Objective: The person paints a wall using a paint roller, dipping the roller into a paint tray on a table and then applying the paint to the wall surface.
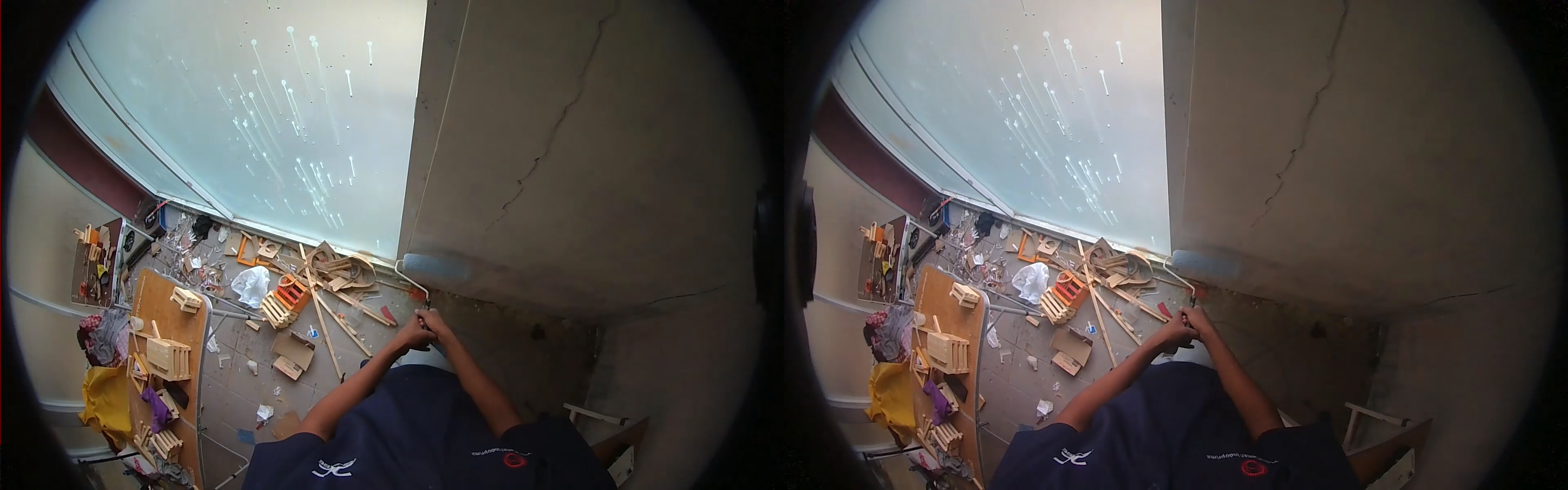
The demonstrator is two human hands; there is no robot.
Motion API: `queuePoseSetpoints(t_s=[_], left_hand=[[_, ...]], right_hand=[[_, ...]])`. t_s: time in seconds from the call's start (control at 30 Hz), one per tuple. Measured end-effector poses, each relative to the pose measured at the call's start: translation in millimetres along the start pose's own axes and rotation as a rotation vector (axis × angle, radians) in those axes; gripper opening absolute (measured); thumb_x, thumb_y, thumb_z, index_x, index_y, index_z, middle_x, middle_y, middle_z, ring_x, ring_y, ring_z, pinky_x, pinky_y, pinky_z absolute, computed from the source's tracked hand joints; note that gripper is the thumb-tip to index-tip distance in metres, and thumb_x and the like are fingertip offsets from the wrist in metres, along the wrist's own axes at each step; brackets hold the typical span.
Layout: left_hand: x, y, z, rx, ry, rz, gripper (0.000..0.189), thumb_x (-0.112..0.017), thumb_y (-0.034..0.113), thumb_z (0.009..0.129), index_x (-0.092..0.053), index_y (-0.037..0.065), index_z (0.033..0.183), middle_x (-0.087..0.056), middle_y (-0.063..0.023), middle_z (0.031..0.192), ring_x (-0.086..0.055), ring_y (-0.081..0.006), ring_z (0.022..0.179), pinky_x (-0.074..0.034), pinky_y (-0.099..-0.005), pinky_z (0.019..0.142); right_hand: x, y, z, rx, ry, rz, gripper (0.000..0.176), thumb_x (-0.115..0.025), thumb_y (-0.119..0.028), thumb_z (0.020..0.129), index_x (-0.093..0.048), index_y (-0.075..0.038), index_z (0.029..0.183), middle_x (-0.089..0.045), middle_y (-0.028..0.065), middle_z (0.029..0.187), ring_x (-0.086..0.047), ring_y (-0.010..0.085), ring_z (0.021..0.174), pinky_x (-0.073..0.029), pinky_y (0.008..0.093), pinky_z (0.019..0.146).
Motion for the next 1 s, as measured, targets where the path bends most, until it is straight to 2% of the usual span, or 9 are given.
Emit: queuePoseSetpoints(t_s=[0.1,0.23,0.37,0.47,0.67,0.77,0.87,0.97,1.0], left_hand=[[-6,10,-2,0.02,0.055,0.047,0.055,-0.073,0.015,0.065,-0.036,0.003,0.105,-0.053,-0.0049,0.078,-0.054,-0.0123,0.061,-0.05,-0.0301,0.051],[-23,4,3,0.067,-0.012,0.095,0.058,-0.075,0.022,0.066,-0.036,0.001,0.105,-0.053,-0.0043,0.076,-0.051,-0.0112,0.056,-0.048,-0.0278,0.047],[-25,-34,37,-0.005,0.008,0.225,0.093,-0.079,0.042,0.058,-0.021,-0.003,0.115,-0.054,-0.0137,0.087,-0.058,-0.0194,0.073,-0.052,-0.0365,0.055],[-33,-21,21,-0.006,0.111,0.216,0.067,-0.075,0.023,0.067,-0.03,0.0,0.111,-0.056,-0.0079,0.082,-0.059,-0.0146,0.071,-0.052,-0.0295,0.051],[-42,15,-15,-0.125,0.191,-0.027,0.063,-0.073,0.014,0.067,-0.034,0.0,0.114,-0.055,-0.0098,0.092,-0.059,-0.0187,0.077,-0.051,-0.0295,0.049],[-35,-11,-7,-0.088,0.167,0.055,0.058,-0.071,0.007,0.064,-0.038,0.0,0.111,-0.056,-0.0123,0.092,-0.06,-0.0227,0.083,-0.052,-0.0325,0.056],[-36,17,-30,-0.277,0.286,0.48,0.057,-0.065,0.0,0.062,-0.038,-0.002,0.113,-0.055,-0.0177,0.098,-0.058,-0.0318,0.089,-0.051,-0.0378,0.065],[-39,16,-31,-0.616,0.451,0.905,0.055,-0.062,0.001,0.065,-0.037,0.001,0.114,-0.055,-0.0243,0.098,-0.057,-0.0416,0.084,-0.047,-0.0446,0.07],[-38,16,-25,-0.466,0.432,0.935,0.056,-0.063,0.002,0.065,-0.037,0.001,0.115,-0.054,-0.0256,0.099,-0.057,-0.0424,0.084,-0.047,-0.0454,0.071]], right_hand=[[6,-21,-17,0.055,-0.05,0.048,0.027,-0.057,-0.028,0.079,-0.059,-0.003,0.068,-0.055,0.0014,0.06,-0.05,0.0097,0.051,-0.038,0.0261,0.046],[20,-30,-37,-0.154,-0.205,0.023,0.027,-0.061,-0.03,0.081,-0.058,-0.004,0.073,-0.057,0.0035,0.065,-0.054,0.0129,0.056,-0.043,0.0279,0.051],[22,-15,-38,-0.317,-0.343,0.387,0.02,-0.059,-0.024,0.083,-0.058,-0.004,0.082,-0.059,0.0055,0.073,-0.056,0.0146,0.062,-0.046,0.0298,0.058],[18,-16,-49,-0.338,-0.397,0.474,0.017,-0.058,-0.022,0.084,-0.058,-0.005,0.083,-0.059,0.006,0.074,-0.056,0.0145,0.065,-0.047,0.0303,0.06],[25,13,-11,-0.336,-0.376,-0.06,0.025,-0.061,-0.031,0.081,-0.057,-0.006,0.08,-0.058,0.007,0.075,-0.055,0.0179,0.064,-0.045,0.0354,0.055],[24,7,-15,-0.286,-0.229,-0.197,0.026,-0.059,-0.032,0.082,-0.053,-0.006,0.08,-0.056,0.0078,0.073,-0.054,0.0207,0.063,-0.044,0.0374,0.053],[19,-11,-37,-0.313,0.025,0.344,0.023,-0.056,-0.029,0.084,-0.048,-0.007,0.081,-0.049,0.0056,0.064,-0.049,0.0184,0.056,-0.043,0.0355,0.051],[14,39,11,-0.429,-0.002,0.912,0.02,-0.051,-0.027,0.087,-0.044,-0.008,0.083,-0.042,0.0028,0.058,-0.043,0.0161,0.049,-0.043,0.0347,0.049],[16,43,15,-0.394,0.028,0.962,0.02,-0.05,-0.026,0.087,-0.044,-0.008,0.082,-0.041,0.0022,0.057,-0.041,0.0155,0.048,-0.043,0.0337,0.049]])
Point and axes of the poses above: each hand's wrist, its own z-axis towards the middle knuckle, its own x-axis out of the back of the hand, y = z × x, the point moved 6 cm from there along z, towards the middle knuckle
